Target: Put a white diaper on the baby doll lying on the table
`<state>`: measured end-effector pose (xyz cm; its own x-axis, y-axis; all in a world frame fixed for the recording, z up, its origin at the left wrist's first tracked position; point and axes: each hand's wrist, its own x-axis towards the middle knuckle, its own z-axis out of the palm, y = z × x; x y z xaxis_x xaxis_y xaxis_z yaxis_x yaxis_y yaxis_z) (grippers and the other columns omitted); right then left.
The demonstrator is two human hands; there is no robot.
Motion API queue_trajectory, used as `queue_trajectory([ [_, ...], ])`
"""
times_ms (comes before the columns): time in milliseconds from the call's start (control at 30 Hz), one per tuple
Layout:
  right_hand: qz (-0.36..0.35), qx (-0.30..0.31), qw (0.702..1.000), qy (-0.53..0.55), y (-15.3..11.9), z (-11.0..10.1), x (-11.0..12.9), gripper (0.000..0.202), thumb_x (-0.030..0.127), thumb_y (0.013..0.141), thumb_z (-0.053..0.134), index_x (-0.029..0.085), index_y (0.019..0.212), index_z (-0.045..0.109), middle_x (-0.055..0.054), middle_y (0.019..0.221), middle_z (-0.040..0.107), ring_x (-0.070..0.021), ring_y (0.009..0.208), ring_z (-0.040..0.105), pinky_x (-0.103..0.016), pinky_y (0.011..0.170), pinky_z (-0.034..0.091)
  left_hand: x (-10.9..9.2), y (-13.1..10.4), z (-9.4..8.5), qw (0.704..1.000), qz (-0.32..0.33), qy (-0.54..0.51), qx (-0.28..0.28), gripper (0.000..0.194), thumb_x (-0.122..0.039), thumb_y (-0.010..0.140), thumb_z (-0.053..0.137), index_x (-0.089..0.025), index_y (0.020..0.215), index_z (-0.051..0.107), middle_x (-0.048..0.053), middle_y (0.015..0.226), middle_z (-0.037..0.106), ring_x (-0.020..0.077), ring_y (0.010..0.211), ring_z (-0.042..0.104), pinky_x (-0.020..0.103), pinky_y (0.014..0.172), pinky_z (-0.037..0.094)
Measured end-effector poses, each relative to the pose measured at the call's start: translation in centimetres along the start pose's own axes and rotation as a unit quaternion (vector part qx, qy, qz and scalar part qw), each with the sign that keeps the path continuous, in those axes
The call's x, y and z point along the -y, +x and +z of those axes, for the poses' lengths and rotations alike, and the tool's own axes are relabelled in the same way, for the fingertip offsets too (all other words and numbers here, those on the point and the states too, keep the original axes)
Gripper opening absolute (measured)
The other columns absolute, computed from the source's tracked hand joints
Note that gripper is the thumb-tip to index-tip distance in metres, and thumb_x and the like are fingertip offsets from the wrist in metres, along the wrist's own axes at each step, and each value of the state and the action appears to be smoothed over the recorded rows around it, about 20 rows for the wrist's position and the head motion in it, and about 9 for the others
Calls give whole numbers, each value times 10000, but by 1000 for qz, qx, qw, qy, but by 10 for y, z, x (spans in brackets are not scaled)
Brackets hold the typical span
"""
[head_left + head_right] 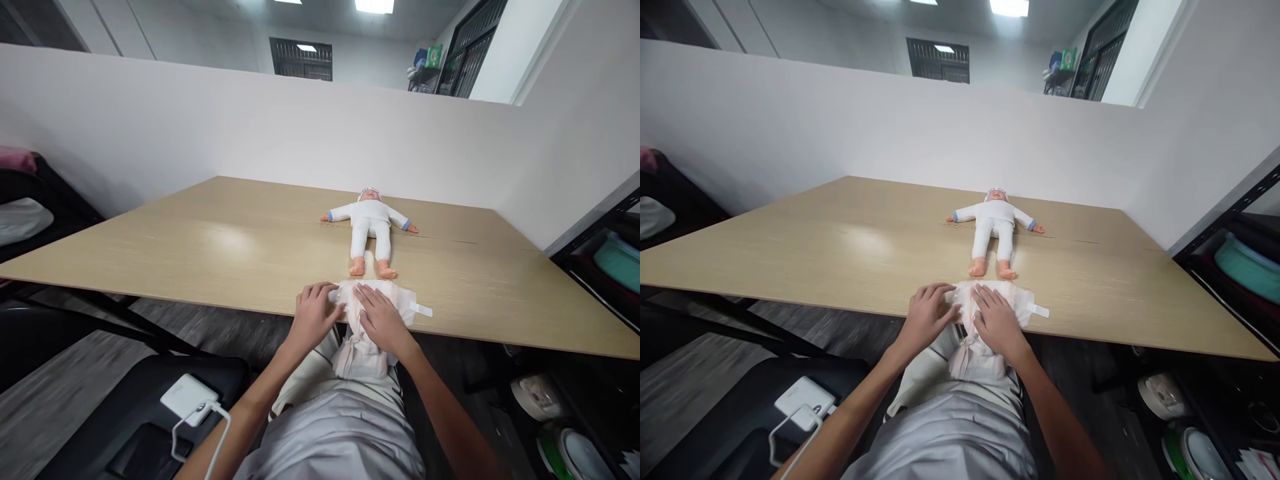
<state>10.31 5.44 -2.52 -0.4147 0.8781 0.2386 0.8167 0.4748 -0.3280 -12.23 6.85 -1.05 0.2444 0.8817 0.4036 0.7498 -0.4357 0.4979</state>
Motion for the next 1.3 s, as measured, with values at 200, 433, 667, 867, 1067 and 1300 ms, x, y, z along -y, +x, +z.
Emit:
queue_trajectory([
  [200, 0, -16, 1000, -4, 1, 6, 0, 612, 204, 1049, 402, 169, 1658, 446, -81, 1746, 408, -238, 1617, 369, -501, 1353, 287, 20, 15, 9, 999, -30, -16, 39, 270, -398, 944, 741, -241, 1159, 692, 67, 1159, 769, 330, 1164, 615, 478, 1022, 436],
  [433, 5, -26, 1000, -3, 1, 5, 2, 618, 188, 1033, 410, 165, 1648, 461, -85, 1733, 431, -234, 1613, 377, -504, 1346, 302, 29, 14, 6, 997, -42, -62, 19, 293, -388, 916, 740, -226, 1149, 669, 52, 1086, 768, 282, 1012, 656, 440, 981, 451],
  [667, 9, -29, 1000, -3, 0, 5, 2, 623, 190, 1027, 407, 173, 1647, 460, -71, 1738, 423, -235, 1614, 374, -501, 1346, 297, 46, 13, -3, 996, -48, -76, 23, 232, -373, 938, 644, -225, 1113, 683, 28, 1006, 748, 229, 880, 664, 379, 868, 490],
  [867, 14, -26, 1000, -3, 0, 4, 5, 631, 182, 1025, 405, 203, 1653, 459, -56, 1736, 428, -228, 1613, 376, -499, 1347, 288, 60, 12, -14, 999, -46, -5, 5, 188, -337, 955, 631, -222, 1086, 701, 69, 1070, 768, 310, 1003, 647, 486, 945, 478],
  [1067, 31, -21, 999, -32, -2, -1, 0, 629, 250, 1035, 483, 275, 1664, 453, -39, 1766, 369, -275, 1646, 314, -559, 1353, 248, 52, 83, -5, 996, 68, 51, 19, 352, -173, 938, 609, -212, 1285, 655, 120, 1344, 686, 322, 1267, 577, 491, 1123, 466],
  [1300, 15, 8, 1000, -8, -4, -9, -10, 703, 339, 1042, 554, 267, 1711, 351, -43, 1780, 337, -270, 1653, 298, -539, 1357, 282, 22, 187, 33, 927, 306, 174, 127, 950, 14, 733, 669, -265, 1615, 452, 159, 1752, 359, 391, 1543, 421, 495, 1193, 394],
])
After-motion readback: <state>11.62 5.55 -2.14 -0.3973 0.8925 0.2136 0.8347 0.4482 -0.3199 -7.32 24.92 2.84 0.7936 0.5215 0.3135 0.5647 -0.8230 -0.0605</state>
